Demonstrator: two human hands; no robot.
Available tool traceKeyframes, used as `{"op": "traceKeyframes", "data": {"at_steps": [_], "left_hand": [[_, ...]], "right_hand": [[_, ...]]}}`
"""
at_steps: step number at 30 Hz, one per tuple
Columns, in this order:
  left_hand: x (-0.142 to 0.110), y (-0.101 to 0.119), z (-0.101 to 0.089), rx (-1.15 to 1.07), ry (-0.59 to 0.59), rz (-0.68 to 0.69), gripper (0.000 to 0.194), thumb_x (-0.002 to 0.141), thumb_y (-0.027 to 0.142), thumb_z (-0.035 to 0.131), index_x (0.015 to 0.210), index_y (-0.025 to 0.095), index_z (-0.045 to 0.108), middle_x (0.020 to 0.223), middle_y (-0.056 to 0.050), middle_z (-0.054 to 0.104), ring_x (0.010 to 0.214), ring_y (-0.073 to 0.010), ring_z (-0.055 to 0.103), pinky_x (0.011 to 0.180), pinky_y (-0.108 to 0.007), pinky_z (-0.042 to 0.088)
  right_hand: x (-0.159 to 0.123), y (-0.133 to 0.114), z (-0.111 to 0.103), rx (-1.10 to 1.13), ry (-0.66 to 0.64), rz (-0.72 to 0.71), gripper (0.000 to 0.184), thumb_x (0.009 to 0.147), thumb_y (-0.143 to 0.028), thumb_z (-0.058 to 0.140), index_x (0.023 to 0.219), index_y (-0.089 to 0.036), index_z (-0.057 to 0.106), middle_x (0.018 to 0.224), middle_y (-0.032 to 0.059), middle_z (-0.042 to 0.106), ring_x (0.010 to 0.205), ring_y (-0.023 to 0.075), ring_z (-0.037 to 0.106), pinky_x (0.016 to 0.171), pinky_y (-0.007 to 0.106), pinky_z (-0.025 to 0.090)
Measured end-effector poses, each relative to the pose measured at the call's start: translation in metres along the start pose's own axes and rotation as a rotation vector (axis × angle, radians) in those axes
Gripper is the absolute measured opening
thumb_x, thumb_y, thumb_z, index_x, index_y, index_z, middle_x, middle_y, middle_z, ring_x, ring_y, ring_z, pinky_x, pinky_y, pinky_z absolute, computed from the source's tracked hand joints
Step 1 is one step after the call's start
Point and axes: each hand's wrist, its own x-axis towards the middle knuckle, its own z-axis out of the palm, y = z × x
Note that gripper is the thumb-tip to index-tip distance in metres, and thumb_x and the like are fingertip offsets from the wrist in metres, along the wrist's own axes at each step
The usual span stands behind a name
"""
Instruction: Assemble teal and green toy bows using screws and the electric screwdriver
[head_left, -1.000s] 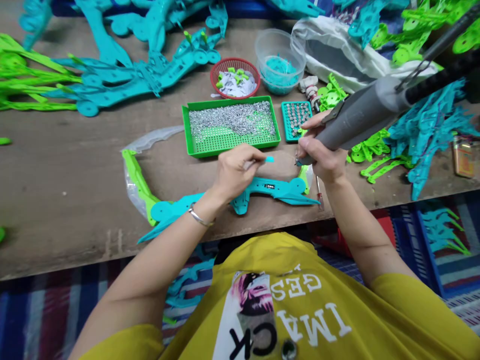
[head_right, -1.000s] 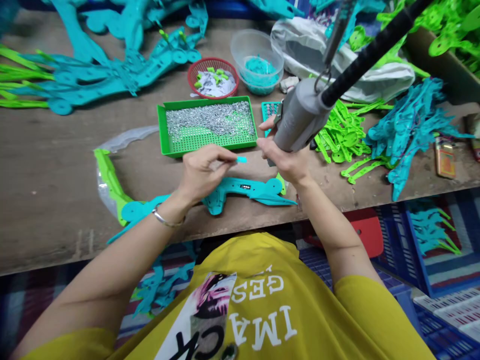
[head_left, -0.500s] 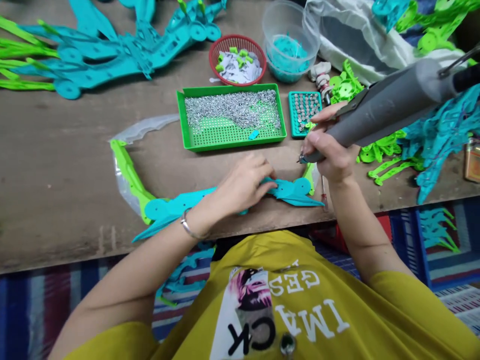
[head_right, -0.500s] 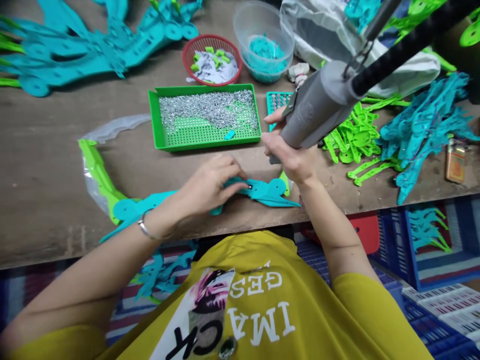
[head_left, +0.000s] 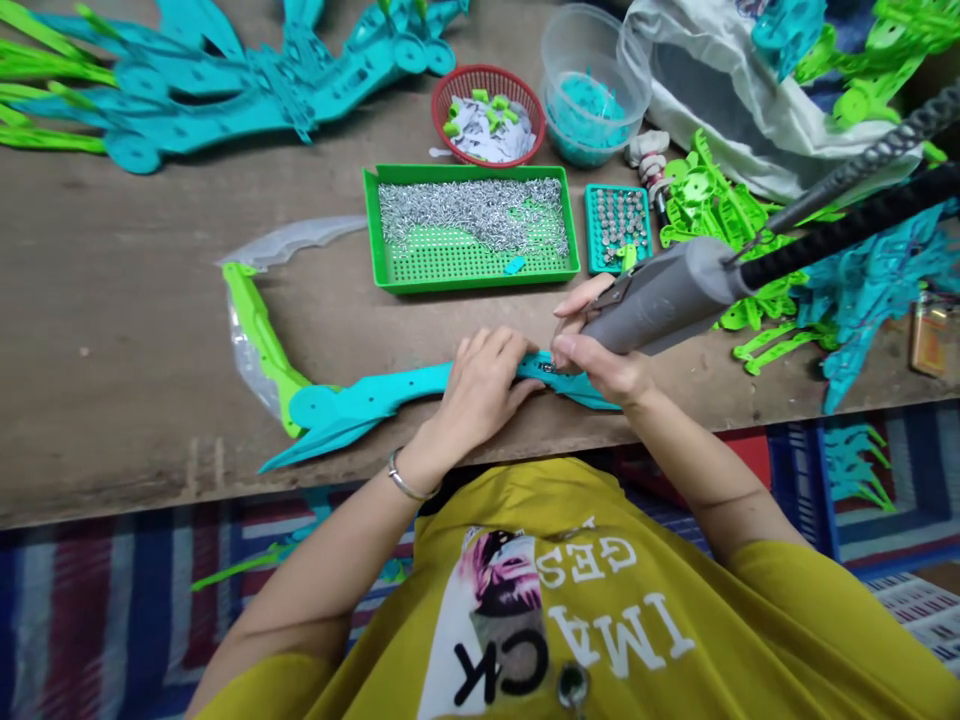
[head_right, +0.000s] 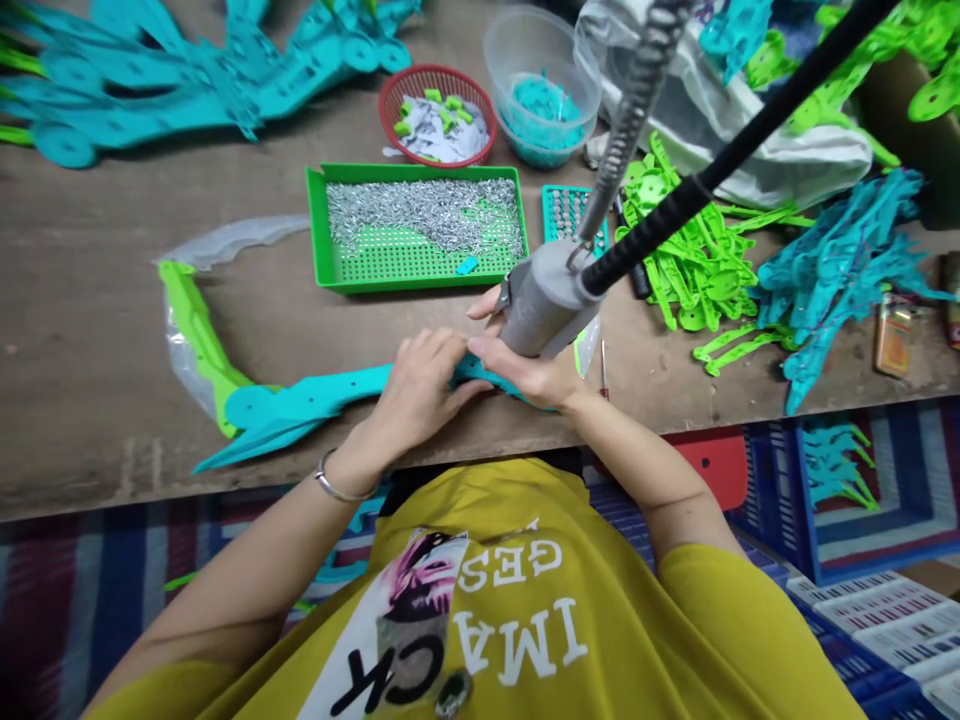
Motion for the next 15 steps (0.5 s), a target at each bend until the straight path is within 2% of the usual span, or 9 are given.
{"op": "traceKeyframes", "data": {"at_steps": [3,7,12,15], "left_hand": [[-0.001,0.003,-0.002,-0.035,0.021,0.020,0.030,0.092,0.035,0.070,0.117,0.021,0.061,0.114,-0.008,0.065,0.106,-0.0293,0.056,0.085,-0.040,0.041],[-0.001,0.013,-0.002,-0.111,0.108,0.011,0.031,0.091,0.038,0.072,0.116,0.022,0.064,0.114,-0.006,0.067,0.107,-0.0273,0.056,0.088,-0.039,0.040],[0.000,0.019,0.003,-0.162,0.196,-0.028,0.009,0.094,0.030,0.069,0.099,0.023,0.069,0.104,-0.003,0.072,0.102,-0.0237,0.058,0.090,-0.040,0.038],[0.000,0.019,0.005,-0.193,0.227,-0.029,0.006,0.095,0.027,0.067,0.093,0.023,0.071,0.101,-0.001,0.074,0.099,-0.0225,0.059,0.091,-0.040,0.037]], "right_hand": [[0.001,-0.004,0.001,0.039,-0.010,-0.052,0.028,0.084,-0.039,0.078,0.102,-0.027,0.059,0.060,-0.0082,0.062,0.052,0.0133,0.059,0.055,0.030,0.049],[0.002,-0.014,0.004,0.063,0.012,-0.080,0.027,0.084,-0.036,0.077,0.102,-0.028,0.060,0.060,-0.0077,0.060,0.051,0.0139,0.059,0.053,0.031,0.050],[0.005,-0.019,0.007,0.082,0.048,-0.108,0.028,0.081,-0.037,0.078,0.100,-0.027,0.060,0.056,-0.0084,0.057,0.046,0.0135,0.056,0.049,0.030,0.052],[0.007,-0.017,0.008,0.067,0.056,-0.165,0.029,0.079,-0.040,0.079,0.098,-0.028,0.061,0.053,-0.0093,0.055,0.043,0.0136,0.055,0.045,0.030,0.050]]}}
